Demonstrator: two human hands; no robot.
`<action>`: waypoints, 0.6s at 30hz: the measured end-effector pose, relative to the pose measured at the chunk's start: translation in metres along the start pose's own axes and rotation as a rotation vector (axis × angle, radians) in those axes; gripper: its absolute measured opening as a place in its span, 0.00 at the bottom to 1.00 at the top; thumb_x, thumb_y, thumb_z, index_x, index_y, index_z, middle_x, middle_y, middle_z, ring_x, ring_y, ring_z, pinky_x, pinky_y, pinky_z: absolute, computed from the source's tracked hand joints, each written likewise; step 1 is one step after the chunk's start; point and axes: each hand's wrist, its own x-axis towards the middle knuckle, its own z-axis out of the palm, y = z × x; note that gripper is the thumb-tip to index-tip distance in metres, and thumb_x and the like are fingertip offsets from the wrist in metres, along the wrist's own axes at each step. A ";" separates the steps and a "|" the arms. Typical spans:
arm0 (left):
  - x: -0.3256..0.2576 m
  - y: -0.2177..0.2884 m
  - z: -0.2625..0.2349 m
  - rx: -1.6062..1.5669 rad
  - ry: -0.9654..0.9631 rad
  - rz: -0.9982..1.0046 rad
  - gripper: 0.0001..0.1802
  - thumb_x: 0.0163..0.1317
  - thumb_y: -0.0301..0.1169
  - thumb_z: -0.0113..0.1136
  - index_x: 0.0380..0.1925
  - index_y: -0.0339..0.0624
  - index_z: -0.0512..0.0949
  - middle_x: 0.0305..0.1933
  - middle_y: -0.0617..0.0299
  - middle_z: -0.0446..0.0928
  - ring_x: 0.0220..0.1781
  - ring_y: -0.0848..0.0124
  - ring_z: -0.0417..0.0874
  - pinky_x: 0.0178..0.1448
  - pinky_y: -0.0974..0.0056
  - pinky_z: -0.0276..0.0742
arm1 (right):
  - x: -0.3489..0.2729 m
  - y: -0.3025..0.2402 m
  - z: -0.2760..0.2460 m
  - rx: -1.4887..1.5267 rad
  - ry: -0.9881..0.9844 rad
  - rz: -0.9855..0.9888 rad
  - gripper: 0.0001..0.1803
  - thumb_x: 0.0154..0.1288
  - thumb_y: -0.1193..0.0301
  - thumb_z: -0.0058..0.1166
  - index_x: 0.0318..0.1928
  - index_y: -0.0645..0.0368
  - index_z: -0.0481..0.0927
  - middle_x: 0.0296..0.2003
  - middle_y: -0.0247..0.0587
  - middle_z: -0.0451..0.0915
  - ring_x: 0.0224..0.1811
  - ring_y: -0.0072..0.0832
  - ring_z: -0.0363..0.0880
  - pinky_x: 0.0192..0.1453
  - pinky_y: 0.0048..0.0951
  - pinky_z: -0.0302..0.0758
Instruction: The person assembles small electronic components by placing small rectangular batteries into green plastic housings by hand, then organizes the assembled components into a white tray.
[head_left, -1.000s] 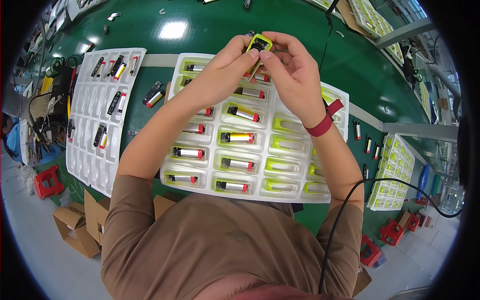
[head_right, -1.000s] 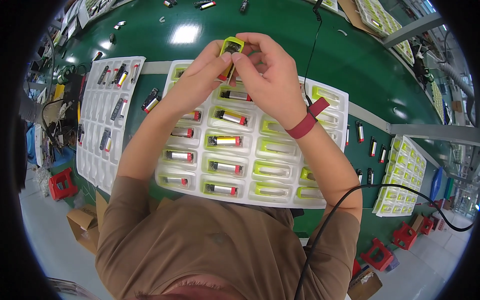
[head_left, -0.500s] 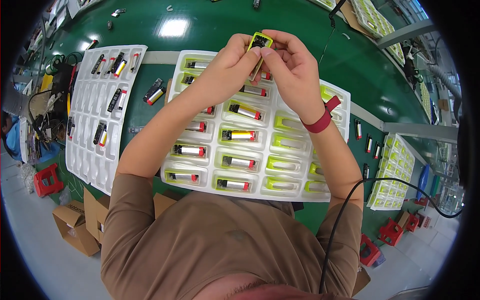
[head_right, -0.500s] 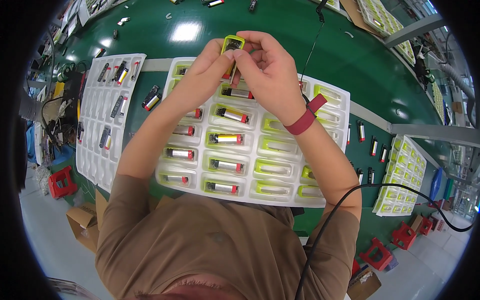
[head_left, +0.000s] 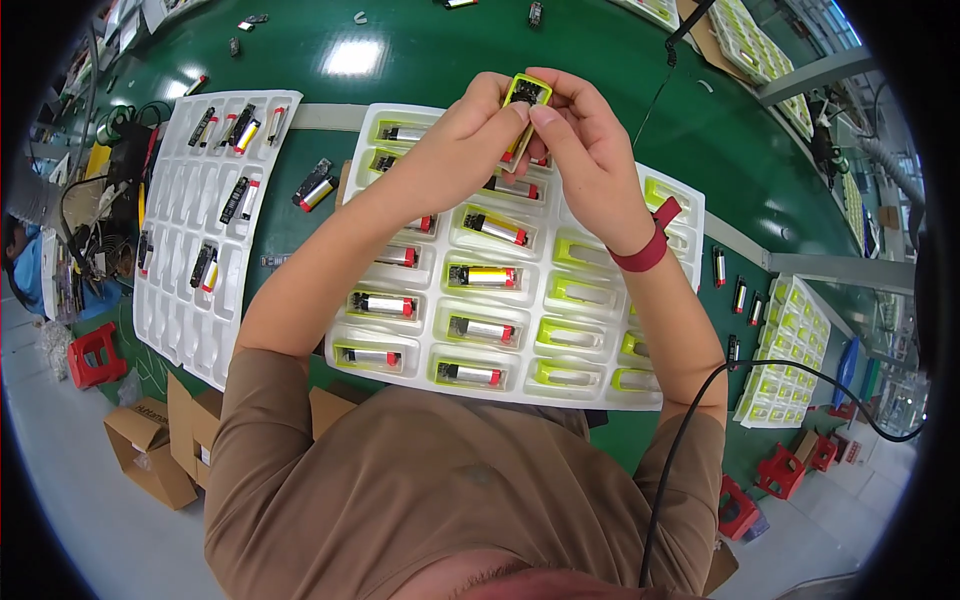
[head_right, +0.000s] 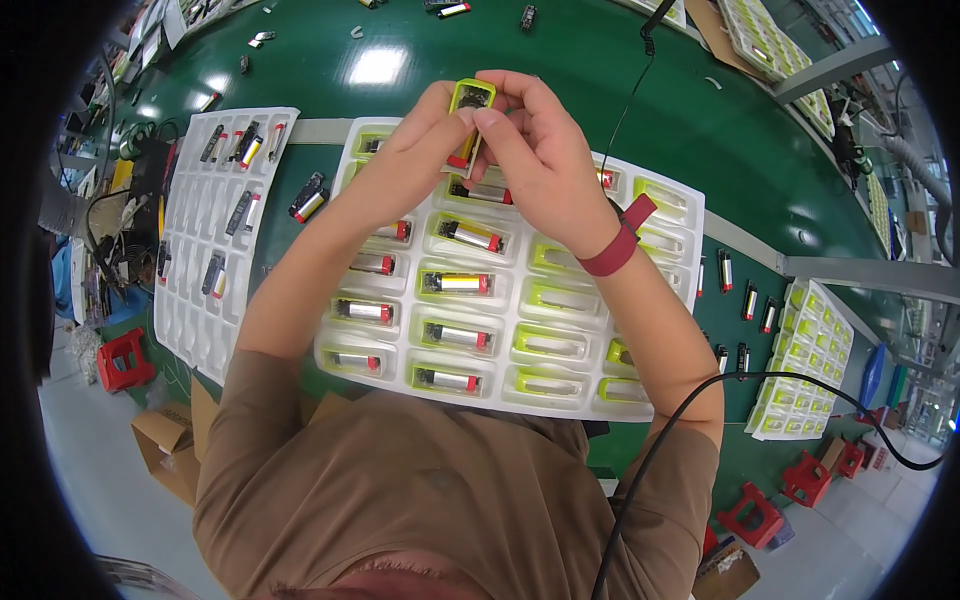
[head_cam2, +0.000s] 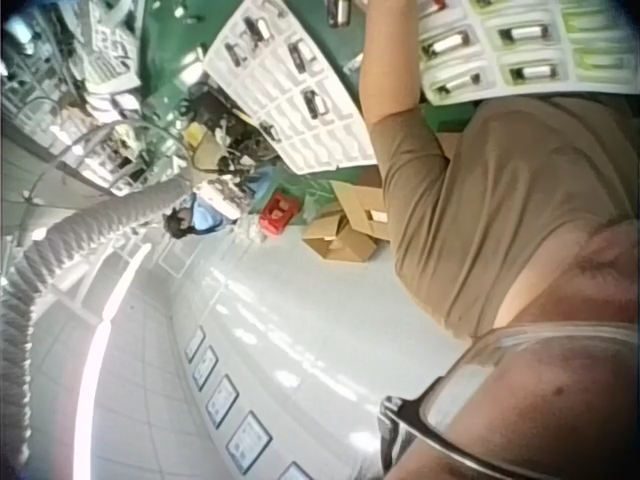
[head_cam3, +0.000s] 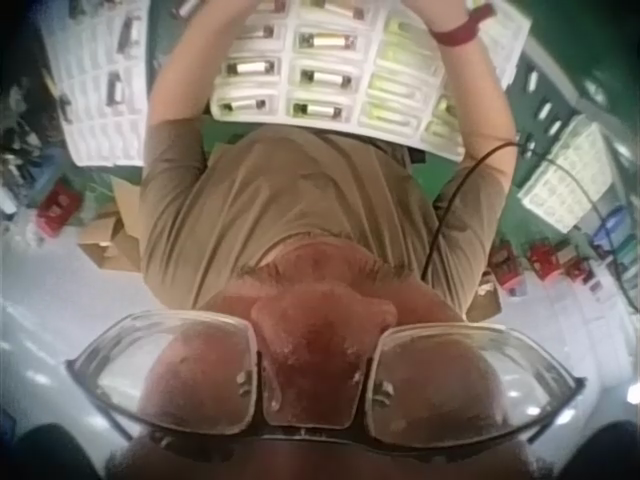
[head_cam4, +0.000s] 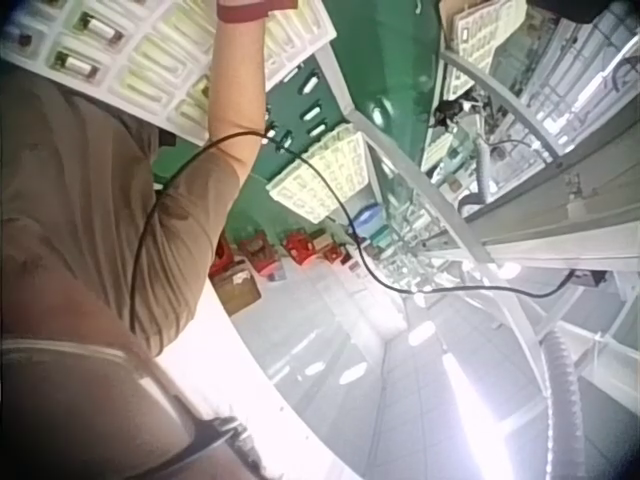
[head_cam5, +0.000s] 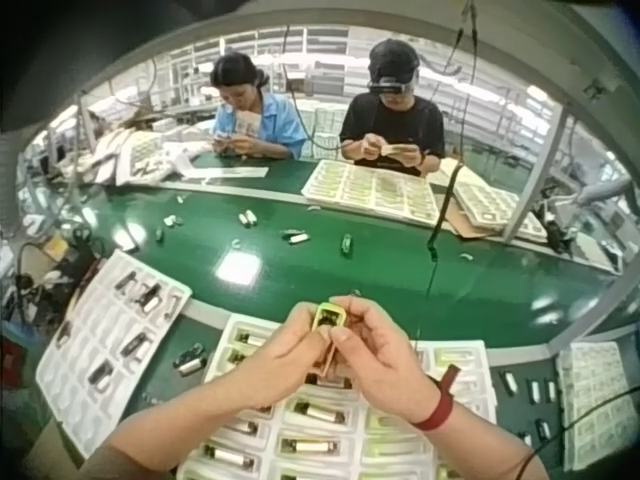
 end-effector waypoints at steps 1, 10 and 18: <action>0.000 -0.002 0.000 0.001 -0.001 0.002 0.16 0.80 0.37 0.42 0.52 0.32 0.63 0.37 0.59 0.76 0.33 0.76 0.76 0.38 0.67 0.75 | 0.001 -0.001 0.001 0.000 -0.002 -0.018 0.19 0.78 0.74 0.49 0.64 0.67 0.68 0.45 0.38 0.76 0.34 0.23 0.83 0.38 0.24 0.81; 0.002 -0.005 0.004 -0.015 0.023 0.151 0.14 0.81 0.33 0.43 0.57 0.34 0.62 0.34 0.62 0.73 0.30 0.79 0.73 0.35 0.69 0.74 | -0.001 -0.001 0.007 -0.021 0.027 -0.063 0.20 0.78 0.74 0.50 0.66 0.64 0.67 0.46 0.39 0.75 0.36 0.22 0.81 0.40 0.24 0.82; -0.006 0.015 0.014 -0.615 0.117 -0.056 0.18 0.81 0.38 0.42 0.63 0.40 0.63 0.61 0.57 0.73 0.63 0.72 0.72 0.68 0.62 0.66 | -0.012 0.004 0.027 -0.520 0.286 -0.350 0.27 0.71 0.75 0.60 0.67 0.62 0.68 0.53 0.41 0.75 0.52 0.25 0.80 0.51 0.22 0.81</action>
